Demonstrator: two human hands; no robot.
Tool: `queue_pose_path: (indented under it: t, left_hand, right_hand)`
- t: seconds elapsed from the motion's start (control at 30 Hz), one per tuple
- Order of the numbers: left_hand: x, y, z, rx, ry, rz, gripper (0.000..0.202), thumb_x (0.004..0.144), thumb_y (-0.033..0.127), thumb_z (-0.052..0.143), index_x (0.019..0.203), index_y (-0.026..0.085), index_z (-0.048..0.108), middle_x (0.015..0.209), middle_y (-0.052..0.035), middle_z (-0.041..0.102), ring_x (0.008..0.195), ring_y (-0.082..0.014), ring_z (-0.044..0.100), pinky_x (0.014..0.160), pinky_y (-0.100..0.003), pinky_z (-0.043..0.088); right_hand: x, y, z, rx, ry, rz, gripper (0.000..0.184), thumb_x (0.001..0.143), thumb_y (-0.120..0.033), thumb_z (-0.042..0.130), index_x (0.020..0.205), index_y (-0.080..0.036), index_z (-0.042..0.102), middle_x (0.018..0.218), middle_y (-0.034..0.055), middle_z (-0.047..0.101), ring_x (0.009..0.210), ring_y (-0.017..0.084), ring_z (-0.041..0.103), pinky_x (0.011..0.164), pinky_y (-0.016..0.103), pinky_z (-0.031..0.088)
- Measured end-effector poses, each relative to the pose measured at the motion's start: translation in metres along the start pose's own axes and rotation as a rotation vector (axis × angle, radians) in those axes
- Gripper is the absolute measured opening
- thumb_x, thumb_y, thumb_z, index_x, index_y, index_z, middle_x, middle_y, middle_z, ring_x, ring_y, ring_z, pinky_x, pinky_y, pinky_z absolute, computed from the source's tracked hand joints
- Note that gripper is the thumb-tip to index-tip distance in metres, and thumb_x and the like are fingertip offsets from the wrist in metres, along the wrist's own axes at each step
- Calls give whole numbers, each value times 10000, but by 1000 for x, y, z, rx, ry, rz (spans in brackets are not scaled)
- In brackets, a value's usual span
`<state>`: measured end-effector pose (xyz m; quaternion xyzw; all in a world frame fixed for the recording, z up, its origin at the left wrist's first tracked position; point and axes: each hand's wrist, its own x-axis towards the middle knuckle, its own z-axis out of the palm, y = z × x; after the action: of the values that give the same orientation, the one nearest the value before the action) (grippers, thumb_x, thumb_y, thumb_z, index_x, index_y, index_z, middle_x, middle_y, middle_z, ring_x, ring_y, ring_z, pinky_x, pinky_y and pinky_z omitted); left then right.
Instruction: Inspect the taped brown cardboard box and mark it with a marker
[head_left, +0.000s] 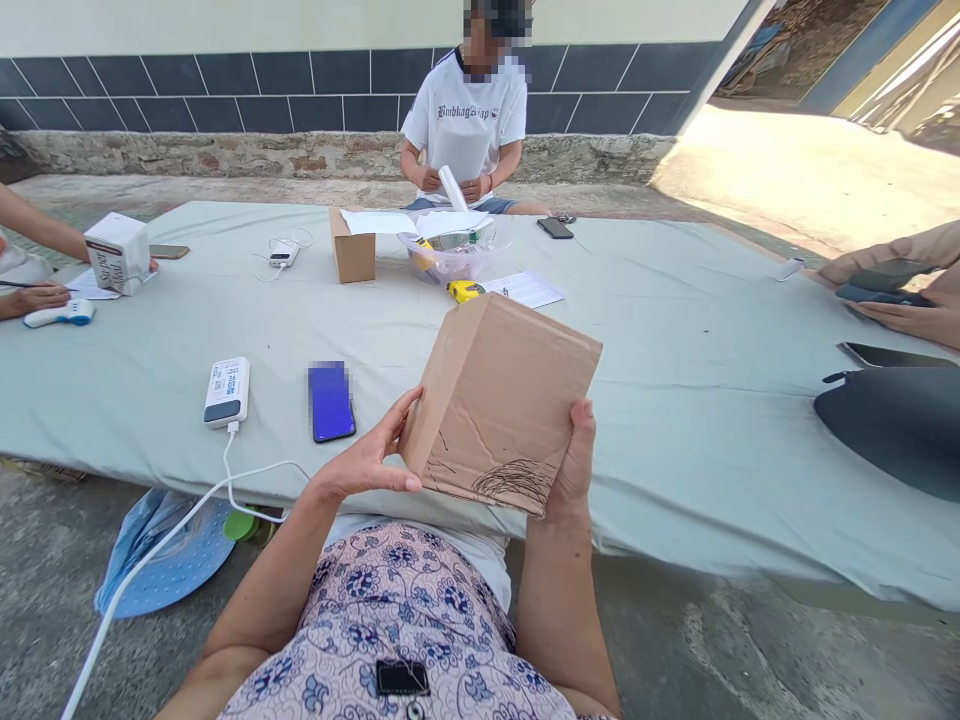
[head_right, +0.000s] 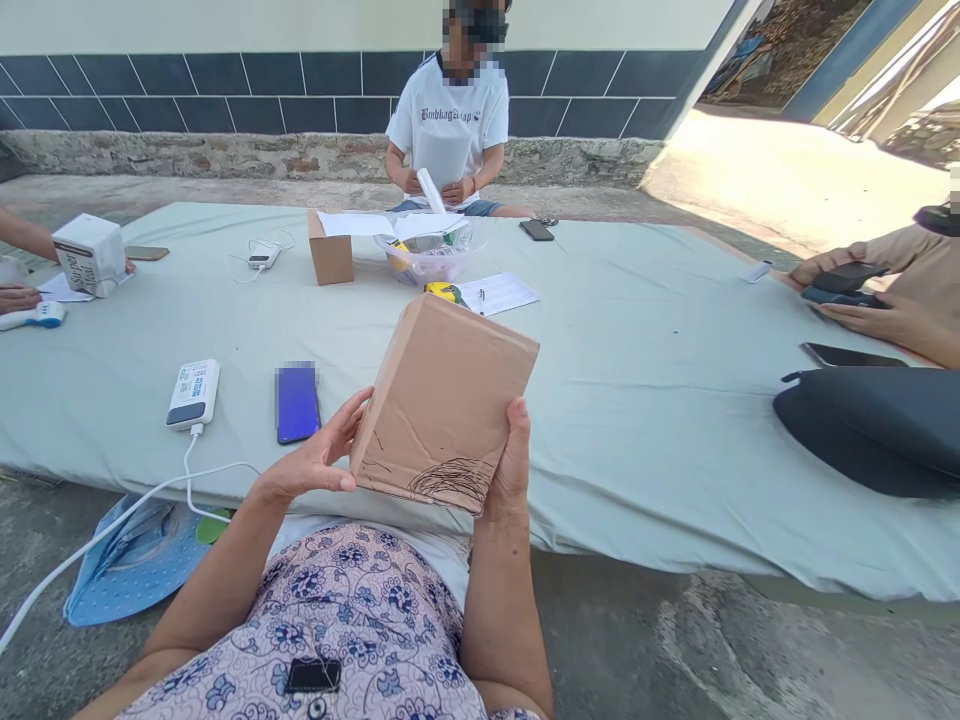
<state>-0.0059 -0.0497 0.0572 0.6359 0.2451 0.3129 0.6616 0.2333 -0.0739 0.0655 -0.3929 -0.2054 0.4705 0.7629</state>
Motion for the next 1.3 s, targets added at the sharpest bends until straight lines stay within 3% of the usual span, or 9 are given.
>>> queue_pose_path:
  t: [0.27, 0.43, 0.57, 0.77, 0.87, 1.07, 1.2, 1.3]
  left_hand:
    - [-3, 0, -1, 34, 64, -7, 1063, 790, 638, 765, 1661, 328, 240, 1768, -39, 160, 1619, -376, 142, 1267, -464, 280]
    - [2, 0, 5, 38, 172, -10, 851, 863, 583, 720, 1593, 304, 381, 1691, -83, 361, 1515, -363, 375, 1188, -450, 379]
    - [7, -2, 8, -90, 293, 55, 794, 836, 609, 724, 1511, 257, 500, 1580, -104, 518, 1457, -351, 455, 1164, -429, 389]
    - [11, -4, 6, -286, 559, -60, 705, 774, 687, 691, 1312, 233, 654, 1269, -98, 719, 1152, -310, 646, 851, -371, 531]
    - [12, -3, 6, -340, 634, -95, 639, 748, 697, 687, 1188, 234, 702, 1125, -65, 746, 982, -241, 658, 759, -329, 533]
    - [11, -3, 7, -334, 621, -77, 590, 774, 663, 676, 1174, 230, 701, 1105, -56, 746, 959, -222, 651, 758, -316, 535]
    - [8, -2, 2, -246, 535, -67, 641, 797, 654, 668, 1260, 211, 673, 1182, -83, 737, 1030, -259, 654, 750, -313, 524]
    - [4, 0, -3, -193, 451, -68, 702, 784, 649, 697, 1319, 195, 660, 1230, -94, 736, 1061, -292, 656, 765, -316, 510]
  right_hand:
    - [1, 5, 2, -44, -101, 36, 655, 895, -743, 547, 1271, -234, 718, 1240, 81, 775, 1300, 299, 659, 1098, 523, 577]
    - [4, 8, 3, -103, -176, -35, 748, 877, -763, 566, 1430, -260, 597, 1433, 79, 678, 1362, 301, 619, 1114, 519, 555]
    - [6, 8, 2, -174, -306, -84, 895, 810, -811, 619, 1527, -291, 490, 1549, 98, 582, 1450, 332, 537, 1164, 537, 500]
    - [14, 17, -12, -356, -520, -15, 1282, 652, -838, 751, 1668, -357, 132, 1746, 80, 263, 1604, 319, 293, 1276, 532, 332]
    - [17, 21, -19, -410, -536, 46, 1331, 604, -785, 826, 1663, -377, 132, 1753, 84, 234, 1607, 301, 288, 1283, 540, 299]
    - [14, 17, -17, -326, -448, 84, 1239, 524, -682, 916, 1591, -384, 359, 1673, 103, 421, 1455, 282, 538, 1191, 530, 438]
    - [11, 13, -13, -289, -457, 100, 1250, 549, -707, 896, 1611, -385, 318, 1700, 94, 372, 1422, 289, 565, 1129, 490, 508]
    - [12, 11, -12, -262, -410, 64, 1255, 571, -749, 863, 1622, -355, 302, 1659, 107, 442, 1407, 310, 570, 1058, 460, 559]
